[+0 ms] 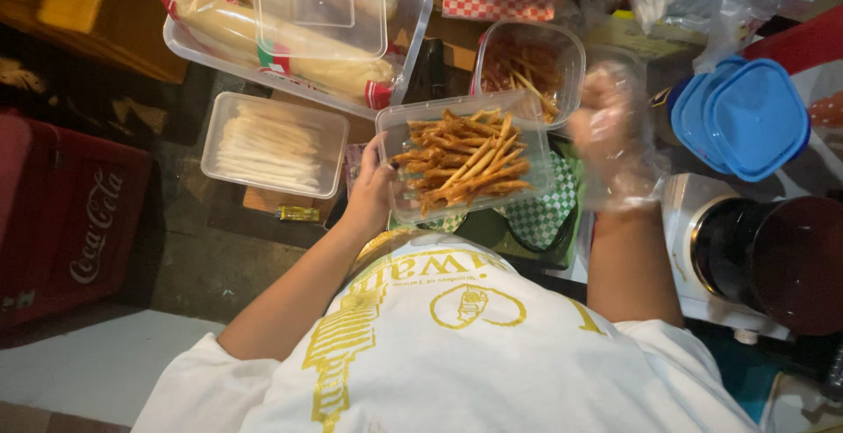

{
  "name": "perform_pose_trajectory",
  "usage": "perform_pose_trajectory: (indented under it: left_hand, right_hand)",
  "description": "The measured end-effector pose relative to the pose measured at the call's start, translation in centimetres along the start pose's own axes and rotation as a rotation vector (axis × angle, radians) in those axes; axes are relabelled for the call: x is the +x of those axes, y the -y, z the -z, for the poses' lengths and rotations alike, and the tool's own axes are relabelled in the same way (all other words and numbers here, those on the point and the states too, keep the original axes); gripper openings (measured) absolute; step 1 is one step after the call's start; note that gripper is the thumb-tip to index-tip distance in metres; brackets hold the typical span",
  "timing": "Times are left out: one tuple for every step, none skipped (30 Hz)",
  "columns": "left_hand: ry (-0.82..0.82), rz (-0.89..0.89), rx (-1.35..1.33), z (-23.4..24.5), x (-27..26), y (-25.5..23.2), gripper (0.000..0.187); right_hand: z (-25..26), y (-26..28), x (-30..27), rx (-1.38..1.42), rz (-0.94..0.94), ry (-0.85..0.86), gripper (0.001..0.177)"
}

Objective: The person transfers french fries between plastic containers, occasionally dipping them into a sauce. They wear disposable gloves and handle the fries with both hands, moving them from one container to another.

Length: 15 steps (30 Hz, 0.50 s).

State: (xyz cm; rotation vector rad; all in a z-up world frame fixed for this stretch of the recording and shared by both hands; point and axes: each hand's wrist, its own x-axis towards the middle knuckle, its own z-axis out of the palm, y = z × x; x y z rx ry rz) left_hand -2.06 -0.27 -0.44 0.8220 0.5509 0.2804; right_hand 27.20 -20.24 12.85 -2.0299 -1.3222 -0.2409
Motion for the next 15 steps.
perform_pose_trajectory:
  left_hand:
    - [-0.007,0.008,-0.01,-0.1,0.0,-0.1,0.065]
    - [-0.011,0.015,-0.02,-0.3,0.1,-0.2,0.066]
    - [-0.016,0.023,-0.03,-0.4,0.0,-0.3,0.067]
    - [-0.012,0.024,-0.035,-0.5,0.2,-0.5,0.066]
    - [-0.009,0.025,-0.039,-0.6,0.3,-0.7,0.065]
    - [-0.009,0.027,-0.046,-0.7,0.2,-0.8,0.065]
    - [-0.005,0.03,-0.058,-0.7,0.1,-0.8,0.063]
    - [0.001,0.034,-0.069,-0.7,0.0,-0.7,0.062]
    - [0.006,0.039,-0.079,-0.7,0.0,-0.7,0.061]
    - [0.02,0.032,-0.09,-0.8,0.0,-0.7,0.062]
    - [0.034,0.026,-0.1,-0.8,0.0,-0.7,0.062]
    - [0.049,0.02,-0.11,-0.9,0.1,-0.8,0.063]
    - [0.043,0.043,-0.124,-1.0,0.1,-0.8,0.064]
    - [0.035,0.066,-0.137,-1.1,0.1,-0.8,0.065]
    - [0.027,0.09,-0.15,-1.2,0.1,-0.9,0.066]
  right_hand:
    - [0.3,1.4,0.3,0.072,0.041,0.12,0.015]
    - [0.5,2.8,0.6,0.146,0.073,0.243,0.016]
    - [1.6,3.9,0.6,0.243,0.021,0.39,0.027]
    - [2.5,5.1,0.8,0.343,-0.026,0.537,0.04]
    - [2.7,6.2,1.0,0.27,0.065,0.549,0.042]
    - [2.8,7.2,1.1,0.198,0.155,0.564,0.044]
    - [3.0,8.0,1.2,0.126,0.245,0.579,0.046]
    - [3.2,8.6,1.1,0.118,0.246,0.587,0.048]
    - [3.2,9.2,0.9,0.109,0.246,0.595,0.05]
    - [3.3,9.6,0.9,0.099,0.246,0.601,0.051]
    - [3.3,9.9,0.9,0.078,0.256,0.613,0.051]
    - [3.3,10.1,0.9,0.057,0.264,0.624,0.051]
    - [3.3,10.2,0.9,0.036,0.273,0.635,0.051]
    - [3.2,10.4,1.0,0.032,0.263,0.625,0.049]
    - [3.0,10.5,1.0,0.027,0.254,0.615,0.047]
